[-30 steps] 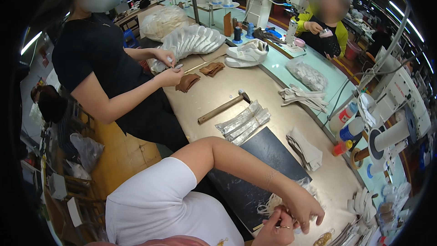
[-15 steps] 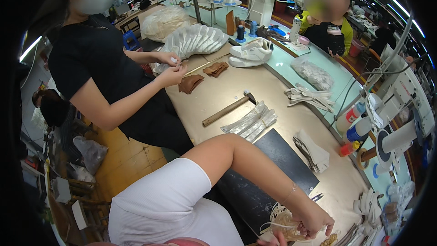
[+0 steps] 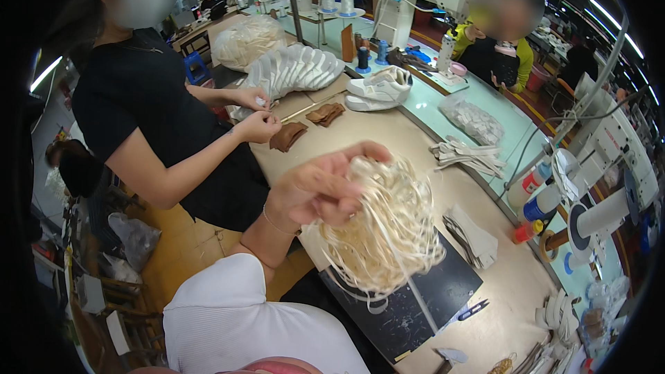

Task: The person measures and cuts white elastic bands using a utility knife and a black cutting mat. They repeatedly pull elastic from a spool, measure lengths, cut them, and gather the cut pieces into a bundle.

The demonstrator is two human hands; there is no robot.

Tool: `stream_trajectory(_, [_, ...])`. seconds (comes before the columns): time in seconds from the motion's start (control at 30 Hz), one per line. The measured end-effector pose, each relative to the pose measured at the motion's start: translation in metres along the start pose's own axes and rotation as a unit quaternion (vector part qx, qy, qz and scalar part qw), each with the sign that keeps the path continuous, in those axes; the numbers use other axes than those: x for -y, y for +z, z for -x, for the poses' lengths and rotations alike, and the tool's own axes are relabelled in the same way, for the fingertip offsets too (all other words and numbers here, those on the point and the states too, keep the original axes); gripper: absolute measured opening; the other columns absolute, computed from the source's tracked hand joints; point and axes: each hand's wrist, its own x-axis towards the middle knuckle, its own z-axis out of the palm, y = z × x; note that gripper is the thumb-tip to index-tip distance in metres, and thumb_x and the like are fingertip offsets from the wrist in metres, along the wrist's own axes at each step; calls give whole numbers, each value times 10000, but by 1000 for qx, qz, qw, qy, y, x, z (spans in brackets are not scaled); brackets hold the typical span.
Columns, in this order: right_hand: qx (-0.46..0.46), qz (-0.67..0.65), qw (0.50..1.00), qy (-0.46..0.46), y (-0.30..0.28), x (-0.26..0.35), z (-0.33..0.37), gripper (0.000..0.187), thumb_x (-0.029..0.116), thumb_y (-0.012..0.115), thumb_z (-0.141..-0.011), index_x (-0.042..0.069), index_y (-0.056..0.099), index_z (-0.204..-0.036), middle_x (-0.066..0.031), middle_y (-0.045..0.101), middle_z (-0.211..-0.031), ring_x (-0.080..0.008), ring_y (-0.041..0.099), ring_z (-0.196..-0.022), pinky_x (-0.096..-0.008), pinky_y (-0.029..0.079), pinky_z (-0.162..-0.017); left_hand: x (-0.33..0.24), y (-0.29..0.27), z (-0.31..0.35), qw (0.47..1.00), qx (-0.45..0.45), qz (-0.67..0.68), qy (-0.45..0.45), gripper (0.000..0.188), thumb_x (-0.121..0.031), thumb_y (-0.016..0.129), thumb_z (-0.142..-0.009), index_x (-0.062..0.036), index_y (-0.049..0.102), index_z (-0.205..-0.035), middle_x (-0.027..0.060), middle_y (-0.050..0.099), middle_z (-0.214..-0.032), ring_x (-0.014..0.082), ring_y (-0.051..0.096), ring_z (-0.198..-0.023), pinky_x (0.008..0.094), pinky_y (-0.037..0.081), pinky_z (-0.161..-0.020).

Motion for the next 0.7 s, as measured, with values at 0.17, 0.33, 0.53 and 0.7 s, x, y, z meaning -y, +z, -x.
stream_trajectory(0.17, [35, -86, 995, 18, -46, 0, -37, 235, 179, 607, -873, 4, 602, -1030, -108, 645, -782, -177, 597, -663, -313, 518, -648, -8, -7, 19, 994, 4, 91, 57, 546, 48, 522, -858, -84, 309, -1343, 142, 566, -747, 37, 342, -430, 176, 171, -364])
stream_trajectory(0.33, [51, -142, 988, 33, -73, 1, -57, 219, 190, 615, -868, 14, 614, -999, -94, 646, -769, -167, 586, -641, -305, 514, -639, -11, 4, 22, 996, 16, 31, 80, 516, -4, 543, -878, -73, 328, -1342, 130, 578, -749, 28, 318, -420, 162, 200, -373])
stream_trajectory(0.53, [68, -180, 980, 45, -98, 5, -70, 202, 203, 623, -863, 27, 627, -961, -77, 647, -754, -156, 573, -614, -295, 510, -627, -11, 7, 23, 995, 17, 25, 95, 543, -22, 555, -865, -75, 317, -1350, 156, 580, -762, 45, 347, -424, 169, 194, -364])
stream_trajectory(0.7, [75, -198, 976, 55, -114, 6, -80, 192, 215, 631, -858, 37, 638, -929, -62, 648, -741, -146, 562, -593, -286, 506, -618, -10, 5, 29, 994, 16, 11, 107, 561, -39, 560, -855, -80, 310, -1356, 176, 583, -777, 56, 331, -411, 187, 184, -357])
